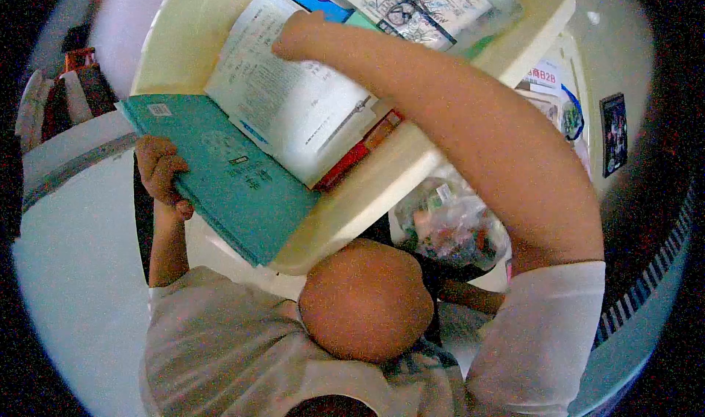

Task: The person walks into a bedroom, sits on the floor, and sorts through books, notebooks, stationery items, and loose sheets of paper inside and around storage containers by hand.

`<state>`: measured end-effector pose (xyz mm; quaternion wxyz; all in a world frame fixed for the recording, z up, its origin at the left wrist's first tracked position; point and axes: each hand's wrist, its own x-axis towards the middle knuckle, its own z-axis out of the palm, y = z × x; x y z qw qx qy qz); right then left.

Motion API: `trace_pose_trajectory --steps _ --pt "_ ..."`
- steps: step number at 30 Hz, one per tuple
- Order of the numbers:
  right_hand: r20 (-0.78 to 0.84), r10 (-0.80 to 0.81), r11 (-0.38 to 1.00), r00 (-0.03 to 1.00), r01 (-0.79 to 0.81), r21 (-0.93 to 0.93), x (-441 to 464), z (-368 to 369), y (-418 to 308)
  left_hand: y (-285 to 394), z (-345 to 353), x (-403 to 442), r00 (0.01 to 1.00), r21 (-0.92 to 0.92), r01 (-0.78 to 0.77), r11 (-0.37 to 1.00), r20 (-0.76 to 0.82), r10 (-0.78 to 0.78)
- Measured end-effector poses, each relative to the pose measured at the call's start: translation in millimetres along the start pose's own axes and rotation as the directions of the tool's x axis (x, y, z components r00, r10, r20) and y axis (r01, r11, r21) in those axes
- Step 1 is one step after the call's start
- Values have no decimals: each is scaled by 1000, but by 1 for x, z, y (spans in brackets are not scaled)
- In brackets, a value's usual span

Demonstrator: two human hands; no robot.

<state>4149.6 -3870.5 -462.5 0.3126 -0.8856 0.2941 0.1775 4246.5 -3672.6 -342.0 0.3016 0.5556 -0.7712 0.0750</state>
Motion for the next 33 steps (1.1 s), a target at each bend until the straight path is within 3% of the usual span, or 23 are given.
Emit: trace_pose_trajectory --steps 2,4,5,7,9,10,11,12,13,14,15,16,17,18,19,20,21,25,28,31,33 --pt "-41 -16 987 999 10 -160 -1 10 1 2 -2 0 1000 -5 -3 1000 11 3" --pt "-474 57 995 879 -87 -41 -22 10 -6 2 -4 1 1000 -5 -4 1000 19 4" --pt "-473 60 995 879 -89 -39 -24 3 -3 2 -5 3 998 -10 -23 1000 57 24" --pt "-291 83 965 953 -4 263 -23 -9 16 2 -7 11 994 -28 -45 999 97 48" --pt "-116 39 837 993 31 547 -20 -27 33 2 -14 29 922 -8 -35 999 384 35" --pt "23 131 673 991 -106 732 -26 -37 26 3 -16 39 922 -7 -38 999 385 38" --pt "160 221 461 962 -248 852 -32 -48 19 6 -16 51 800 19 84 996 594 -79" --pt "159 217 456 963 -244 856 -32 -47 17 9 -15 62 617 75 195 978 766 -182" --pt "296 96 456 951 -306 836 -31 -44 17 12 -13 74 614 76 191 979 769 -180" --pt "422 -26 466 906 -362 807 -30 -43 18 13 -9 86 467 150 335 930 831 -302" --pt "415 -24 463 909 -358 811 -34 -43 14 13 -4 95 300 237 456 858 867 -399" --pt "378 4 671 926 -283 685 -41 -41 6 11 1 97 302 234 452 861 868 -395" --pt "338 22 836 941 -202 510 -45 -40 0 9 8 97 402 166 413 895 849 -343" --pt "336 26 835 942 -205 511 -43 -38 -2 7 14 97 496 99 368 924 820 -286" --pt "162 -36 962 986 -10 272 -39 -37 -4 4 20 96 497 96 367 925 820 -282" --pt "11 -149 989 989 150 -21 -36 -35 -4 0 26 95 550 61 312 948 802 -233" --pt "11 -150 988 989 150 -21 -37 -38 -2 -3 29 94 599 30 255 967 780 -182" --pt "73 -181 981 981 185 -62 -36 -44 3 -5 36 94 581 31 255 967 794 -178" --pt "62 -130 991 990 129 18 -33 -42 4 -4 32 91 587 11 257 966 792 -165" --pt "82 -90 989 993 79 126 -33 -45 4 -2 22 89 523 13 283 959 836 -166" --pt "114 -56 949 992 17 313 -46 -51 7 -2 18 85 541 14 254 967 827 -154"
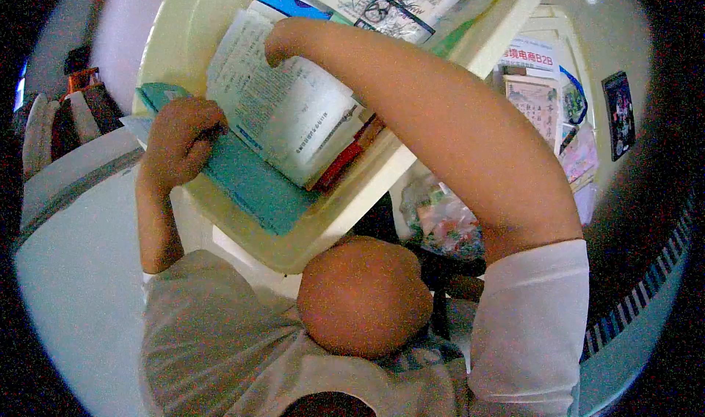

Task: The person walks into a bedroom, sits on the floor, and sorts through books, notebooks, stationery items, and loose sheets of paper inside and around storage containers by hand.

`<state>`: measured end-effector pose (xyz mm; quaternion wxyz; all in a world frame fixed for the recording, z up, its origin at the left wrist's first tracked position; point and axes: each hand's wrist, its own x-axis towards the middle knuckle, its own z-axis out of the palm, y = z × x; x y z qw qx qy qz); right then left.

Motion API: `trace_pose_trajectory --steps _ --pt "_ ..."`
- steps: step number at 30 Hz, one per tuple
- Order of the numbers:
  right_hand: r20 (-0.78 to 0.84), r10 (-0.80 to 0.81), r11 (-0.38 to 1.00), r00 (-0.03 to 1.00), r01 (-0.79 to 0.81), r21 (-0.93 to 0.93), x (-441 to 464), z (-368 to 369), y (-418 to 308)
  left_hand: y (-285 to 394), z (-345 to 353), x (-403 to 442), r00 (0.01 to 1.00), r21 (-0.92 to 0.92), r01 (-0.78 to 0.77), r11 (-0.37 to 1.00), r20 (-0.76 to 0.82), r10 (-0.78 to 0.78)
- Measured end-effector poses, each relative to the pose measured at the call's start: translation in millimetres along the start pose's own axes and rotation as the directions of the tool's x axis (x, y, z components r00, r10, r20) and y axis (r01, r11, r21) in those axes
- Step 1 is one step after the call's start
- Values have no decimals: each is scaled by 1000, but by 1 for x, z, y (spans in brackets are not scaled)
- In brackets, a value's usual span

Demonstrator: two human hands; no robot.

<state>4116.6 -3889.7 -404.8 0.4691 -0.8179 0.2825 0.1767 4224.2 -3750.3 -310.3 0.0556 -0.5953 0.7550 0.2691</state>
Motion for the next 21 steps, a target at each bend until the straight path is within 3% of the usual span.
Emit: trace_pose_trajectory --steps 1,3,5,6,7,9,10,12,14,18,20,21 --pt "12 18 992 1000 -19 127 -12 -4 -1 0 1 -5 1000 1 1 1000 2 -1" --pt "42 48 928 998 -61 368 -11 0 -1 1 5 -14 989 -19 -16 1000 -149 13" --pt "125 -56 998 991 57 -10 15 20 0 3 6 -21 987 -27 1 1000 -159 -5" --pt "126 -55 998 990 56 -5 -1 9 -14 4 5 -21 986 -38 18 999 -162 -24" --pt "165 161 965 973 -191 181 -35 -8 -41 5 6 -24 986 -37 16 999 -165 -22" --pt "237 355 838 904 -420 349 -40 -10 -39 4 7 -28 974 -13 20 1000 -226 -23" --pt "207 164 912 965 -228 340 -16 7 -7 3 8 -30 974 -11 19 1000 -226 -21" --pt "178 -36 947 983 -24 321 -10 21 -1 2 11 -34 963 -1 18 1000 -268 -17" --pt "-171 133 977 976 -158 -141 -7 33 -7 4 7 -34 964 -16 10 1000 -264 -14" --pt "-169 166 958 972 -199 -208 2 37 -8 3 12 -40 944 -31 7 1000 -329 -16" --pt "40 149 912 988 -122 -392 3 33 -8 2 13 -43 943 -39 0 999 -332 -13" --pt "41 148 910 988 -120 -396 4 38 -7 1 14 -45 944 -49 -11 999 -331 -5"
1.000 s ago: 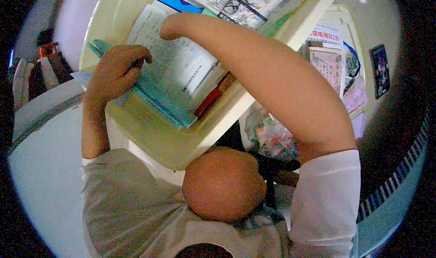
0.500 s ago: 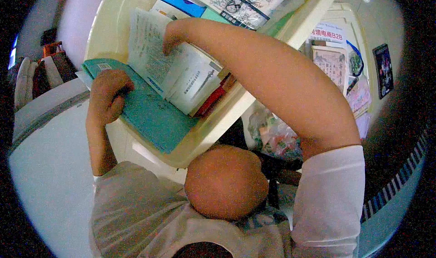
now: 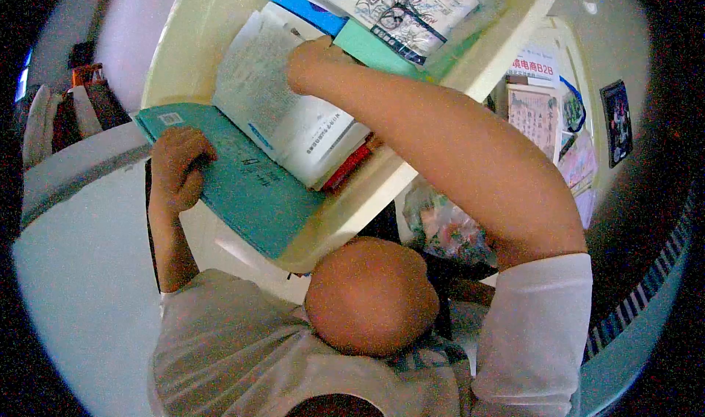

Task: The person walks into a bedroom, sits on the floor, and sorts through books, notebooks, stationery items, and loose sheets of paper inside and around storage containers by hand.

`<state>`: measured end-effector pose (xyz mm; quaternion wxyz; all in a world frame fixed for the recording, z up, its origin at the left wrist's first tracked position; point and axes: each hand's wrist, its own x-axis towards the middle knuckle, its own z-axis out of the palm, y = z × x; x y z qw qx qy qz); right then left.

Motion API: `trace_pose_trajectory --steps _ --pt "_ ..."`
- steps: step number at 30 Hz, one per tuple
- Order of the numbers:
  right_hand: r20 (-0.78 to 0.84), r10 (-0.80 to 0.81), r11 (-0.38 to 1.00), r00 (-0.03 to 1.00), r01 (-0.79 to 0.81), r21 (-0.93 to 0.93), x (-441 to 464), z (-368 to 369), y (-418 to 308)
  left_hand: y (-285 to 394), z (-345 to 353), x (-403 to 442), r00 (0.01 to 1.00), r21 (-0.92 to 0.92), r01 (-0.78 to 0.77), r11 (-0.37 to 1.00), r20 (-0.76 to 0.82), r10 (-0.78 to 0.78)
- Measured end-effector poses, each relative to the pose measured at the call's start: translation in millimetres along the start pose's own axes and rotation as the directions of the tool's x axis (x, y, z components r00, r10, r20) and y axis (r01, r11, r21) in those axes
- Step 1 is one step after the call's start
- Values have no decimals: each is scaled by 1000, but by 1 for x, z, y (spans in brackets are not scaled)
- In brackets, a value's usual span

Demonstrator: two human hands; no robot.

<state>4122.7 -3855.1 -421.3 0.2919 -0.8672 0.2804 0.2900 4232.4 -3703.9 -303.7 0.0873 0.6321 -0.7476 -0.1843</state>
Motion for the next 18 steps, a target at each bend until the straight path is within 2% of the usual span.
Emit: trace_pose_trajectory --steps 2,6,8,9,11,12,14,15,17,18 --pt "-189 252 934 949 -188 304 1 13 -3 -1 1 -4 1000 -4 19 1000 2 -19" --pt "-306 244 938 920 -143 317 3 24 -1 -2 1 -6 999 -5 32 999 6 -32" --pt "-339 157 964 928 -69 258 11 29 4 -3 3 -7 1000 -16 18 1000 -2 -18" --pt "-339 158 964 927 -71 256 7 22 5 -4 3 -7 1000 -27 4 1000 -4 -4" --pt "-176 115 912 978 -34 410 -5 1 8 -5 4 -7 1000 -39 -3 999 -19 2" --pt "-177 118 912 977 -36 409 -3 2 11 -6 5 -7 999 -49 -8 999 -32 6" --pt "27 -32 618 999 -1 786 7 7 19 -3 4 -1 998 -56 -26 998 -53 23" --pt "26 -28 617 999 -3 787 11 10 19 -2 4 1 997 -63 -39 997 -74 34" --pt "-27 -106 727 994 96 680 16 16 18 -3 5 0 997 -64 -29 998 -67 24" --pt "-30 -106 727 994 98 680 10 14 16 -3 5 -1 998 -63 -16 998 -62 12"
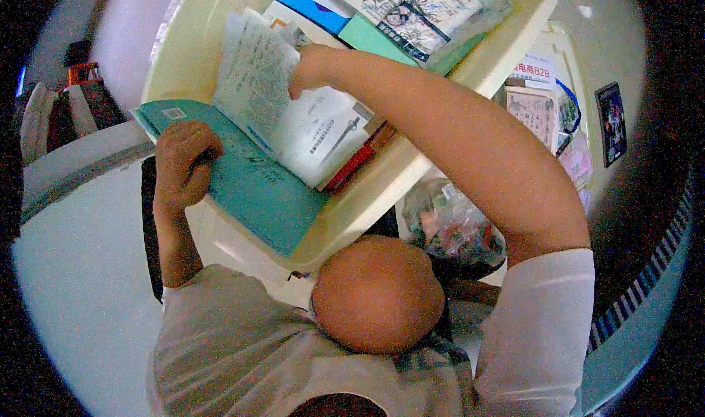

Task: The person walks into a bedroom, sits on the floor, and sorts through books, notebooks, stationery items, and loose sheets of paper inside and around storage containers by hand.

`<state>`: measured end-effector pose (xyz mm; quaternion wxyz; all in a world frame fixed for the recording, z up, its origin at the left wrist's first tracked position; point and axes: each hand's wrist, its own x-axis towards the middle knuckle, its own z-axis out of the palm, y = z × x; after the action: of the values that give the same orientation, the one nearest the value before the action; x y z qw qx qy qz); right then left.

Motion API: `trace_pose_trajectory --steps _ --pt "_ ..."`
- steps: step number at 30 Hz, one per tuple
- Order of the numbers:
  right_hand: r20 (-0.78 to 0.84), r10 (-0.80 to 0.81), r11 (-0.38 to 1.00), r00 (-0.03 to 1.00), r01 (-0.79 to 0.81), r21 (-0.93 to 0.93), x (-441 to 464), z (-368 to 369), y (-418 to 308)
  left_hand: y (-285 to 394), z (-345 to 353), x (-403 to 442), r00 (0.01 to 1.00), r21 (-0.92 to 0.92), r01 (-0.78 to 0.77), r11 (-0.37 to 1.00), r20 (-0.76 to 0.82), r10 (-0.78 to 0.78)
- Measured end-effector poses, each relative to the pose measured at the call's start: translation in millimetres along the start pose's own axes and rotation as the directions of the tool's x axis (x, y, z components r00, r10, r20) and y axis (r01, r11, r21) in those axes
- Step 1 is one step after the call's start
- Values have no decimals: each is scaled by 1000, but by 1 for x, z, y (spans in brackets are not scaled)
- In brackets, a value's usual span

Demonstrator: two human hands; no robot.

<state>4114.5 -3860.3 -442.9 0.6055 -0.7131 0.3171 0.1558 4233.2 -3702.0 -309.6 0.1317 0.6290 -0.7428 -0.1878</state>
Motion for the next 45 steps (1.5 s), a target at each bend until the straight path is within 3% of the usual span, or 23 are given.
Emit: trace_pose_trajectory --steps 6,8,10,11,12,13,14,16,17,19,21,25,27,28,30,32,33,35,37,38,41,44,45 --pt "20 -123 992 992 123 -19 -39 -9 -13 1 -1 6 999 -8 16 1000 47 -16" --pt "-261 -124 986 957 90 -140 -83 -22 -30 5 -2 7 1000 7 -8 1000 20 8" --pt "-331 -266 958 905 285 11 -119 -54 -22 7 -2 6 1000 28 -25 999 -9 25" --pt "-394 -176 965 902 237 112 -156 -68 -35 6 0 5 999 26 -31 999 -31 31" --pt "-560 -174 947 810 293 129 -183 -80 -33 5 1 5 998 22 -36 999 -52 37" --pt "-624 -99 995 775 97 -38 -204 -114 -8 5 2 5 998 26 -41 999 -56 42" --pt "-664 19 976 747 131 175 -239 -124 -7 4 1 7 1000 63 -15 998 -5 15" --pt "-868 -7 984 497 158 83 -302 -145 9 7 -1 16 999 106 -4 994 48 -1" --pt "-876 -6 983 483 162 83 -334 -154 30 8 -1 20 996 108 -11 994 90 1" --pt "-971 116 993 210 -9 116 -401 -168 86 6 3 30 990 121 -42 992 136 26" --pt "-985 169 983 43 -85 165 -446 -165 128 4 13 46 992 119 -12 993 126 -3" --pt "-950 235 970 206 13 243 -480 -106 149 27 25 81 986 199 0 980 161 -33" --pt "-920 298 951 253 8 310 -486 -89 162 54 27 105 980 476 -190 859 41 194" --pt "-899 341 935 275 -3 354 -481 -82 162 75 29 118 970 461 -233 856 50 237" --pt "-920 72 995 385 -89 41 -480 -75 185 125 26 136 955 189 -199 962 -183 233" --pt "-832 -123 923 541 -246 -296 -476 -71 174 181 26 151 922 81 -326 942 -192 335" --pt "-844 -109 922 525 -263 -283 -476 -70 164 209 34 156 889 -10 -413 910 -219 401" --pt "-615 49 685 787 -474 -553 -473 -73 146 256 66 173 858 -291 -513 808 -204 471" --pt "-567 17 662 823 -434 -611 -470 -73 153 298 108 187 873 -466 -443 766 -30 486" --pt "-506 -29 637 862 -374 -674 -470 -72 158 309 132 192 850 -541 -344 767 169 500" --pt "-454 -14 682 891 -323 -656 -460 -81 170 324 210 209 573 -643 -80 762 596 562" --pt "-528 -53 643 848 -375 -667 -436 -88 201 318 249 212 492 -628 -13 778 673 552" --pt "-662 -214 601 718 -437 -669 -426 -91 211 312 256 208 559 -629 148 763 690 460"
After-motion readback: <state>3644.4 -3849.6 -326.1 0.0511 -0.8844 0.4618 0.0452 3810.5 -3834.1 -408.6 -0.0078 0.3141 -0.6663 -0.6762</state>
